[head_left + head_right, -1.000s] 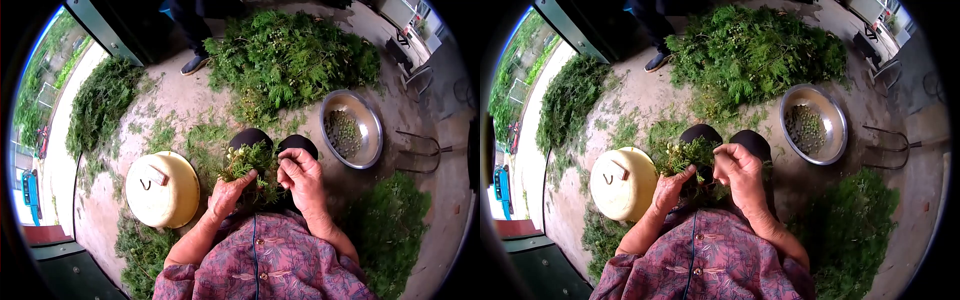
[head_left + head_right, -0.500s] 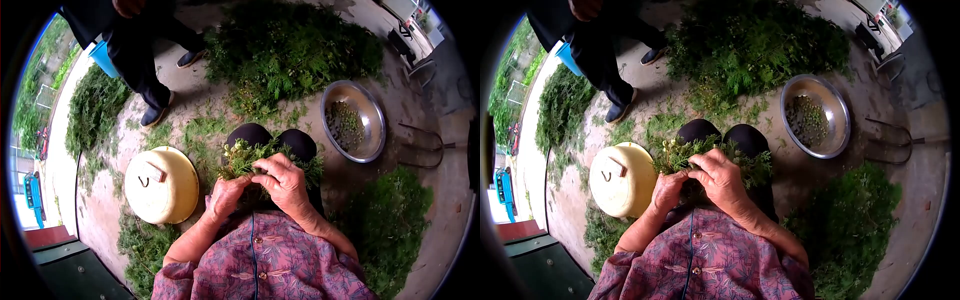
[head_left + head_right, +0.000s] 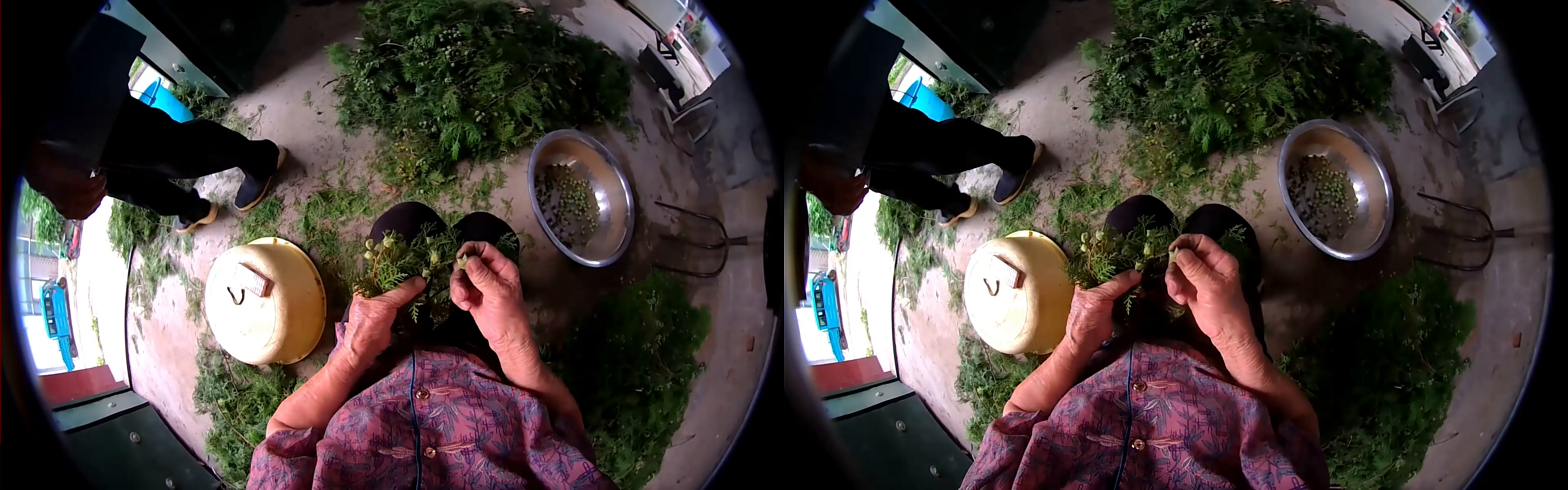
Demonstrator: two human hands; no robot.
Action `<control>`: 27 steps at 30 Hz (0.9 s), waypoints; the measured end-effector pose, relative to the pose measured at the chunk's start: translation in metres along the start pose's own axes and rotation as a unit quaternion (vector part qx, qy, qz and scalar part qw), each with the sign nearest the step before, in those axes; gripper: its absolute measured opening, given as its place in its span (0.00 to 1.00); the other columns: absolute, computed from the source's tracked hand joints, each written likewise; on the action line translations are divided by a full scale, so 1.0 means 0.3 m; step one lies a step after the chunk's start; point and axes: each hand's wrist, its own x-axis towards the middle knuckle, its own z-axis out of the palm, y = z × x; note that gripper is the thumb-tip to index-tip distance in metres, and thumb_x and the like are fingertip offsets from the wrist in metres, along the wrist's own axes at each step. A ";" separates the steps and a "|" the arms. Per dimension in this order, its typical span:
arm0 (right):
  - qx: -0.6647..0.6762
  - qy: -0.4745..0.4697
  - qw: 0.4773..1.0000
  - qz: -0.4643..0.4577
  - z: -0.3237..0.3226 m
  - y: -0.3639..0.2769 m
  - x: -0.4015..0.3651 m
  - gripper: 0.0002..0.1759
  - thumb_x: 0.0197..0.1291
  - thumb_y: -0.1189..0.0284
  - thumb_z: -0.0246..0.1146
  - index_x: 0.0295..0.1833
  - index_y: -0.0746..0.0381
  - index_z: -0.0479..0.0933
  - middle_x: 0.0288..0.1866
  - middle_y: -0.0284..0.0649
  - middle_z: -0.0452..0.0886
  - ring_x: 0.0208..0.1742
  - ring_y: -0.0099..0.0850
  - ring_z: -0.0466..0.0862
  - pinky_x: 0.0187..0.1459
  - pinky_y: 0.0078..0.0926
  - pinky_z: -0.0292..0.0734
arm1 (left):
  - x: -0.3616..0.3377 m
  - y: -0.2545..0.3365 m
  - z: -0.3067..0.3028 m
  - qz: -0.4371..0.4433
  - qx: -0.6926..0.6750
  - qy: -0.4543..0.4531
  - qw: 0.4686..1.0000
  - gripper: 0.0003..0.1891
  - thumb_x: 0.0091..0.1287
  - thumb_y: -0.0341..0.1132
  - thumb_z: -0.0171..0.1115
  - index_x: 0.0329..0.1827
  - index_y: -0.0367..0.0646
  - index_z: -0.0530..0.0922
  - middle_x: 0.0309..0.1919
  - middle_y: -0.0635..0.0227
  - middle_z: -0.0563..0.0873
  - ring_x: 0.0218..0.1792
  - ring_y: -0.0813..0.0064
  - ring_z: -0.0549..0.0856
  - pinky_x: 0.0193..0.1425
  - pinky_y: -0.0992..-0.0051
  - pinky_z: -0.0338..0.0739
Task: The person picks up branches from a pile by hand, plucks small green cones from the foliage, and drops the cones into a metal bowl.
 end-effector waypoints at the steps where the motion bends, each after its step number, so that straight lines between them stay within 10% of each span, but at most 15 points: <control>1: 0.021 -0.018 0.999 -0.020 -0.003 -0.005 0.005 0.10 0.61 0.69 0.58 0.44 0.63 0.70 0.29 0.35 0.75 0.23 0.24 0.73 0.21 0.18 0.64 | -0.002 0.002 0.001 -0.009 0.008 0.001 1.000 0.12 0.54 0.28 0.66 0.41 0.37 0.79 0.33 0.66 0.84 0.32 0.76 0.81 0.40 0.78 0.77; 8: 0.046 -0.014 0.999 -0.007 -0.018 -0.051 0.023 0.11 0.59 0.70 0.60 0.44 0.64 0.70 0.31 0.33 0.73 0.24 0.21 0.74 0.23 0.16 0.67 | -0.004 0.000 0.000 -0.035 -0.015 -0.030 0.999 0.19 0.54 0.27 0.68 0.49 0.38 0.75 0.43 0.68 0.81 0.42 0.75 0.79 0.49 0.76 0.74; 12: -0.358 -0.030 0.926 -0.114 0.025 -0.079 0.013 0.11 0.53 0.76 0.63 0.43 0.64 0.77 0.27 0.30 0.71 0.25 0.18 0.70 0.27 0.15 0.66 | -0.006 0.000 -0.004 -0.028 -0.019 -0.048 0.998 0.18 0.54 0.27 0.67 0.48 0.38 0.75 0.43 0.68 0.81 0.42 0.76 0.79 0.49 0.77 0.73; 17: -0.493 -0.060 0.826 -0.265 0.013 -0.035 0.039 0.10 0.49 0.81 0.65 0.40 0.65 0.77 0.25 0.31 0.71 0.27 0.20 0.71 0.30 0.17 0.67 | 0.001 -0.013 -0.014 -0.015 0.017 -0.068 0.997 0.18 0.54 0.28 0.67 0.48 0.38 0.75 0.41 0.68 0.81 0.40 0.77 0.79 0.46 0.78 0.74; 20: -0.419 0.120 0.876 -0.207 0.014 -0.024 0.038 0.05 0.52 0.80 0.63 0.35 0.65 0.76 0.25 0.30 0.72 0.24 0.20 0.71 0.28 0.16 0.67 | 0.000 -0.021 -0.008 0.011 0.010 -0.046 0.999 0.13 0.54 0.29 0.67 0.42 0.38 0.77 0.33 0.69 0.82 0.33 0.77 0.79 0.39 0.78 0.74; 21: -0.167 0.091 0.977 -0.098 -0.017 -0.079 0.050 0.04 0.55 0.77 0.61 0.36 0.65 0.73 0.25 0.30 0.73 0.23 0.20 0.71 0.25 0.17 0.68 | -0.005 -0.021 -0.009 0.024 0.002 -0.029 0.999 0.11 0.54 0.30 0.67 0.39 0.38 0.78 0.29 0.69 0.82 0.30 0.77 0.79 0.36 0.78 0.74; 27: 0.069 -0.048 0.996 0.014 -0.002 -0.062 -0.002 0.07 0.55 0.80 0.57 0.41 0.63 0.71 0.34 0.38 0.75 0.28 0.23 0.75 0.23 0.18 0.69 | 0.001 -0.001 -0.020 -0.003 -0.008 -0.010 1.000 0.13 0.55 0.33 0.67 0.42 0.38 0.79 0.34 0.70 0.83 0.32 0.80 0.79 0.38 0.79 0.74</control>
